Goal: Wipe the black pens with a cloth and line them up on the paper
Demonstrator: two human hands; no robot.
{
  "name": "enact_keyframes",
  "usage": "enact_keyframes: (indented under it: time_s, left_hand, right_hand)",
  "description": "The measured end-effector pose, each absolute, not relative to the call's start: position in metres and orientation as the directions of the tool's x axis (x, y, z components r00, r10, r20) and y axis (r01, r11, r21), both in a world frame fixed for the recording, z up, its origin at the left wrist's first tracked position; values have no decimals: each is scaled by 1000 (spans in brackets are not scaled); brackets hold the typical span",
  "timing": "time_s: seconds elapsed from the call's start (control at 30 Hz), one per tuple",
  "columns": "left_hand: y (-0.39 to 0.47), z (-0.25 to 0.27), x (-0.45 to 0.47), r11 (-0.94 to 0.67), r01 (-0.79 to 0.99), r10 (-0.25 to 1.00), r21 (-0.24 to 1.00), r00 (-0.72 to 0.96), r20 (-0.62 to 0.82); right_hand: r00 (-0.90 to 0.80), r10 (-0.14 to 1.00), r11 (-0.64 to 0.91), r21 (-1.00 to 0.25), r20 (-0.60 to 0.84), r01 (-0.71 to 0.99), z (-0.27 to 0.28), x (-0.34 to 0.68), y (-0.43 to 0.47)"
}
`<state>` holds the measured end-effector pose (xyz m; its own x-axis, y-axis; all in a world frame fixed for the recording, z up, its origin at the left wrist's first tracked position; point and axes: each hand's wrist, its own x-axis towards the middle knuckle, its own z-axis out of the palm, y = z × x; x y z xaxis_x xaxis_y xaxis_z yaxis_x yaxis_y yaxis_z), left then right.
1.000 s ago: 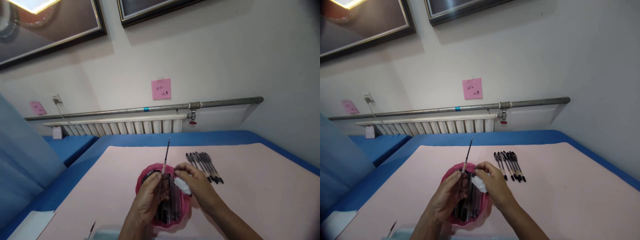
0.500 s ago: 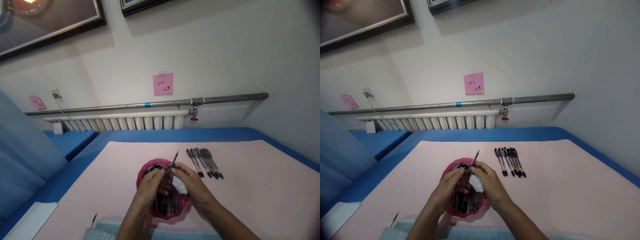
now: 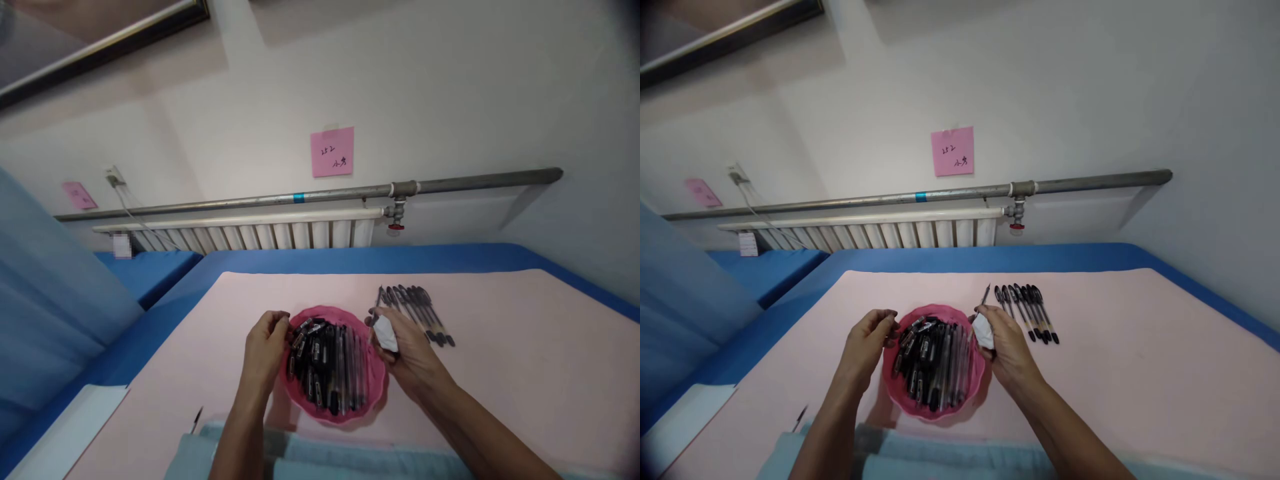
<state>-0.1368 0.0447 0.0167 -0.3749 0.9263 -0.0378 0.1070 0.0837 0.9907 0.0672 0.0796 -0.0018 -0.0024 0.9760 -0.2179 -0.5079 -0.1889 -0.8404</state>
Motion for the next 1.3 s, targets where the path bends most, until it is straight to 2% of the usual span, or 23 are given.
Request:
enact_keyframes:
  time_s: [0.3, 0.43, 0.5, 0.6, 0.7, 0.8, 1.03, 1.1, 1.13, 1.2, 1.23, 1.3]
  left_hand:
    - [43, 14, -143, 78, 311, 940, 947, -339, 34]
    - [41, 15, -142, 44, 404, 980, 914, -196, 39]
    - [40, 15, -138, -9, 513, 996, 858, -75, 55]
    - [40, 12, -128, -144, 697, 989, 703, 127, 76]
    - [40, 9, -120, -219, 789, 969, 574, 243, 36]
    - [39, 6, -115, -232, 814, 964, 532, 265, 16]
    - [37, 4, -114, -181, 810, 983, 557, 171, 72]
    - [38, 6, -115, -142, 747, 990, 650, 121, 77]
    - [39, 8, -116, -99, 666, 995, 739, 70, 70]
    - [40, 14, -117, 17, 361, 999, 933, -47, 0]
    - [40, 17, -118, 73, 162, 994, 984, -89, -59]
    - [40, 24, -119, 139, -184, 978, 973, -127, -164]
  right_hand:
    - [-33, 981, -184, -862, -191, -472, 0, 67, 77]
    - [-28, 983, -172, -871, -179, -461, 0, 66, 77]
    - [-35, 982, -180, -868, -185, -463, 0, 67, 78]
    - [-45, 981, -188, -863, -189, -470, -1, 67, 79]
    - [-48, 981, -188, -860, -188, -475, -2, 68, 79]
    - [-32, 982, -179, -863, -187, -473, -2, 67, 78]
    - [0, 982, -169, -880, -188, -444, 0, 66, 77]
    - [8, 983, -164, -888, -185, -430, 3, 65, 76]
    - [8, 984, -159, -894, -178, -420, 5, 64, 74]
    - [-27, 990, -137, -918, -137, -373, 9, 61, 68]
    - [-72, 992, -123, -934, -105, -335, 11, 58, 64]
    - [-205, 978, -89, -968, -40, -236, 13, 52, 55]
